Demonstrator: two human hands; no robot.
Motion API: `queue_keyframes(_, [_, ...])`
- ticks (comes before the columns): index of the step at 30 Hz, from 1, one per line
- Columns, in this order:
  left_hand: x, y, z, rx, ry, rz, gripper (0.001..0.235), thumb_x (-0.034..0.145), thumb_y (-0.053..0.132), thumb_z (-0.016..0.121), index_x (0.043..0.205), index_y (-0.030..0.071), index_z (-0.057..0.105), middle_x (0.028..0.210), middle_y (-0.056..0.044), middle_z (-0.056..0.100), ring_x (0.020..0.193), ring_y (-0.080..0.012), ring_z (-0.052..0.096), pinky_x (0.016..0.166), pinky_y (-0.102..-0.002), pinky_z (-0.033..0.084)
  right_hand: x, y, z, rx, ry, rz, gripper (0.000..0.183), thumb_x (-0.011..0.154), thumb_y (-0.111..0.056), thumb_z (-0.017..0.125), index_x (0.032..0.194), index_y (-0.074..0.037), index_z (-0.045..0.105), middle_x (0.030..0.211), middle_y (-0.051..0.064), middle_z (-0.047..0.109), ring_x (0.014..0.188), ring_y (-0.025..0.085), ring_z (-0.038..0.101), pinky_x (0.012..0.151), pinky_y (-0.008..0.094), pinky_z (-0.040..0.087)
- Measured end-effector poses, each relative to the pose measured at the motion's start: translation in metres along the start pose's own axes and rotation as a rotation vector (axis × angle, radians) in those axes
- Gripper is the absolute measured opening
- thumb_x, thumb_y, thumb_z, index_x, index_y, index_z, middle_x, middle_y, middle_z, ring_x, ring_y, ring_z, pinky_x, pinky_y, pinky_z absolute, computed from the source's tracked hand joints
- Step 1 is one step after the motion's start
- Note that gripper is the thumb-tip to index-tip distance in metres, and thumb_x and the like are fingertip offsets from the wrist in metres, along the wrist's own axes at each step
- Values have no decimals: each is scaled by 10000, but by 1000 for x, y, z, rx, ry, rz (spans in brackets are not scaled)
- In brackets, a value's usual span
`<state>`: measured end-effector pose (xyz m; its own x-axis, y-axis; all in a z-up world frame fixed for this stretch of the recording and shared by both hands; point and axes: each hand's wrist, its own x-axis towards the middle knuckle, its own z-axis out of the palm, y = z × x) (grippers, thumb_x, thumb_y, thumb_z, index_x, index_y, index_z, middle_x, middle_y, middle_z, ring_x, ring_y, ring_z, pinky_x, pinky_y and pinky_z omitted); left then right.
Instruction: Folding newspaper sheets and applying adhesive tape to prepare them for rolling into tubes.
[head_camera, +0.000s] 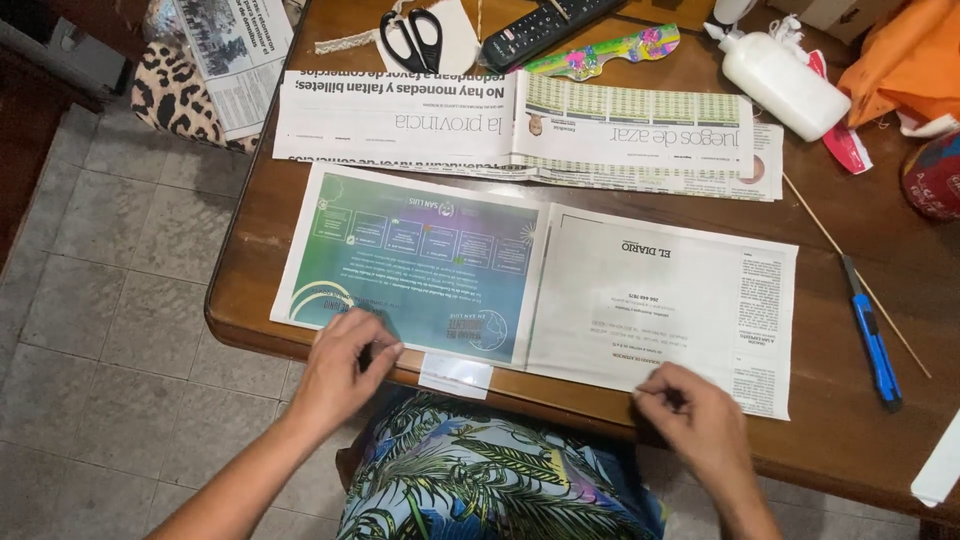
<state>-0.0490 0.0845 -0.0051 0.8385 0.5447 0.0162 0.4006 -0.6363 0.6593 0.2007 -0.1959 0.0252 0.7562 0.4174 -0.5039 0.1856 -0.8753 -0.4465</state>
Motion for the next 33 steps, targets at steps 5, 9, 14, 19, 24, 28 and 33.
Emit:
queue_keyframes(5, [6, -6, -24, -63, -73, -281, 54, 764, 211, 643, 757, 158, 637, 846, 28, 599, 887, -132, 539, 798, -284, 440, 2, 29, -28, -2, 87, 87, 100, 728, -334, 669, 764, -242, 689, 1176, -120, 644, 717, 162, 605, 750, 413, 493])
queue_keyframes(9, [6, -13, -45, -38, -109, -457, 129, 765, 273, 644, 806, 152, 653, 942, 7, 570, 900, -135, 544, 792, -286, 474, 1, 45, -44, 12, 124, 114, 128, 736, -333, 672, 769, -213, 701, 1066, -100, 696, 713, 177, 617, 778, 426, 495])
queue_keyframes(14, [1, -35, -60, 41, -89, -492, 169, 754, 328, 647, 793, 165, 660, 992, -2, 562, 1034, -175, 488, 911, -377, 374, 1, 73, -48, 94, 194, 50, 116, 745, -240, 729, 746, -124, 730, 702, -20, 664, 636, 128, 496, 613, 245, 355])
queue_keyframes(19, [-6, -72, -68, 77, 13, -434, 114, 758, 265, 665, 782, 153, 670, 964, -27, 571, 933, -177, 519, 764, -303, 400, 2, 88, -49, 190, 250, 27, 117, 760, -197, 736, 788, -83, 744, 627, 14, 538, 570, 113, 382, 548, 222, 277])
queue_keyframes(24, [-7, -74, -77, 38, 95, -475, 125, 786, 255, 674, 781, 132, 654, 886, 3, 539, 798, -129, 500, 648, -254, 362, 1, 87, -48, 214, 286, -19, 91, 746, -176, 743, 781, -92, 737, 642, -7, 542, 604, 95, 391, 578, 207, 288])
queue_keyframes(28, [-10, -70, -81, 33, 107, -432, 112, 778, 229, 686, 792, 119, 670, 906, 3, 593, 872, -131, 555, 773, -268, 411, 1, 86, -49, 258, 278, -26, 106, 745, -153, 741, 810, -69, 739, 673, -2, 580, 610, 93, 392, 563, 204, 282])
queue_keyframes(33, [-12, -60, -83, 73, 132, -426, 76, 782, 177, 692, 773, 104, 673, 908, 5, 634, 847, -122, 578, 742, -252, 426, 2, 95, -51, 229, 271, -48, 99, 757, -196, 725, 785, -101, 721, 623, -9, 479, 526, 92, 319, 529, 202, 238])
